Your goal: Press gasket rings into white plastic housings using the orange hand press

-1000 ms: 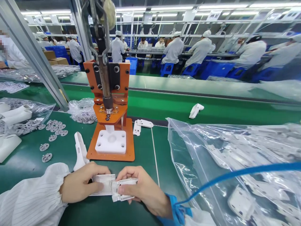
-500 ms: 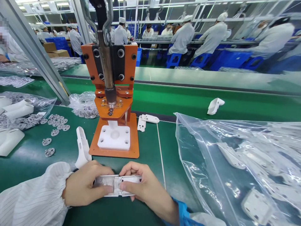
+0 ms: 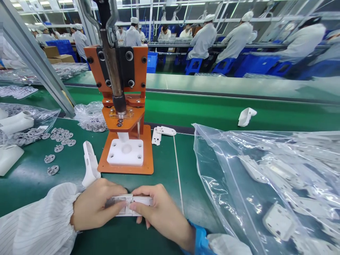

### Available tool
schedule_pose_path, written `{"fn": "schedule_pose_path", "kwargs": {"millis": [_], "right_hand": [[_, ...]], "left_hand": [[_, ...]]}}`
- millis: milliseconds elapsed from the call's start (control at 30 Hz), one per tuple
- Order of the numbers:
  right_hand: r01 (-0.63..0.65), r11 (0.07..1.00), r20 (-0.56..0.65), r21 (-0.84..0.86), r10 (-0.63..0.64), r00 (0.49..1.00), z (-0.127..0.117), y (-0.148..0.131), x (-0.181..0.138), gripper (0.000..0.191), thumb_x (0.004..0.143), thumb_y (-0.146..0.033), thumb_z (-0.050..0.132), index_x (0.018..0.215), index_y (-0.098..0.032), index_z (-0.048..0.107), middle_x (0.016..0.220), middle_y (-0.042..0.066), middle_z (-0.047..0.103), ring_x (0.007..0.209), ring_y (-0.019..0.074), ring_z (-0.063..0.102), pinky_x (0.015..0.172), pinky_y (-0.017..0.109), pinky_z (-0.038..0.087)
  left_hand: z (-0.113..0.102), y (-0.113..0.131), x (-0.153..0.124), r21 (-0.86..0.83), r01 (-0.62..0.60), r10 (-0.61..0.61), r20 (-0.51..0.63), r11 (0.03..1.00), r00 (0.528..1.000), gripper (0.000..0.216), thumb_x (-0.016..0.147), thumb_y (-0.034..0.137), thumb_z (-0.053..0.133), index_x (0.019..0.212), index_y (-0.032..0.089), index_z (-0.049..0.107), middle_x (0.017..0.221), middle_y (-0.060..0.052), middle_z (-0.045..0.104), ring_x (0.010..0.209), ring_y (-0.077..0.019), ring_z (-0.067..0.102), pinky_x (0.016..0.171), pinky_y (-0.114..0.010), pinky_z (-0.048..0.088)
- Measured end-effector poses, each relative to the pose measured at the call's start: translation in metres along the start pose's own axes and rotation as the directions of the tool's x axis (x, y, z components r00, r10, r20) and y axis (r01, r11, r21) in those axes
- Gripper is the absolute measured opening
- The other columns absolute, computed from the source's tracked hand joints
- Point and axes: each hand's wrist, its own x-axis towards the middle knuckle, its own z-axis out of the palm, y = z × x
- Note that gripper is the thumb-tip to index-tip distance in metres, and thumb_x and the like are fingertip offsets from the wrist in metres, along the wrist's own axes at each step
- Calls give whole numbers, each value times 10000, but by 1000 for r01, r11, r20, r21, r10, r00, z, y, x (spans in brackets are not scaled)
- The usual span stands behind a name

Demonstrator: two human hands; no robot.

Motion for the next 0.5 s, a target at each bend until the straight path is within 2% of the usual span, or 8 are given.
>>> {"fn": "schedule_pose_path", "kwargs": {"millis": [133,267,367,433,500], "right_hand": [[2,990,-105,-141,-17,994,5,1,1,278,684,-334,572,871,-135,625,620,18,550,464,111,479,382,202,369],[63,975,-71,-214,-80,994,5,2,1,231,713,-324,552,859,-165,633,703,29,585,511,124,493,441,218,394],[97,955,-51,-280,-116,992,2,0,0,250,710,-270,542,928,-176,620,875,54,597,678,168,535,566,244,436],[86,971,-1,-224,-88,996,1,-3,0,256,705,-266,533,919,-150,612,843,63,590,666,165,534,547,241,436],[52,995,93,-82,-44,995,1,-6,1,263,715,-311,531,875,-117,605,732,54,580,578,139,523,496,226,428]], "left_hand": [[1,4,-2,161,96,-99,14,982,995,181,779,297,455,730,158,560,712,-64,582,651,-227,546,530,-286,267],[1,9,-4,219,155,-167,38,963,985,234,816,328,395,747,164,548,733,-76,586,669,-247,548,538,-306,284],[-1,12,-4,275,186,-213,71,943,974,200,810,295,382,790,177,542,752,-69,600,670,-244,545,543,-307,313],[-4,12,-4,292,189,-226,96,937,969,184,795,289,395,779,185,546,741,-57,602,659,-232,544,553,-304,332],[-7,10,-3,284,183,-223,118,941,968,198,788,318,410,734,191,552,693,-45,594,633,-215,539,553,-293,338]]}}
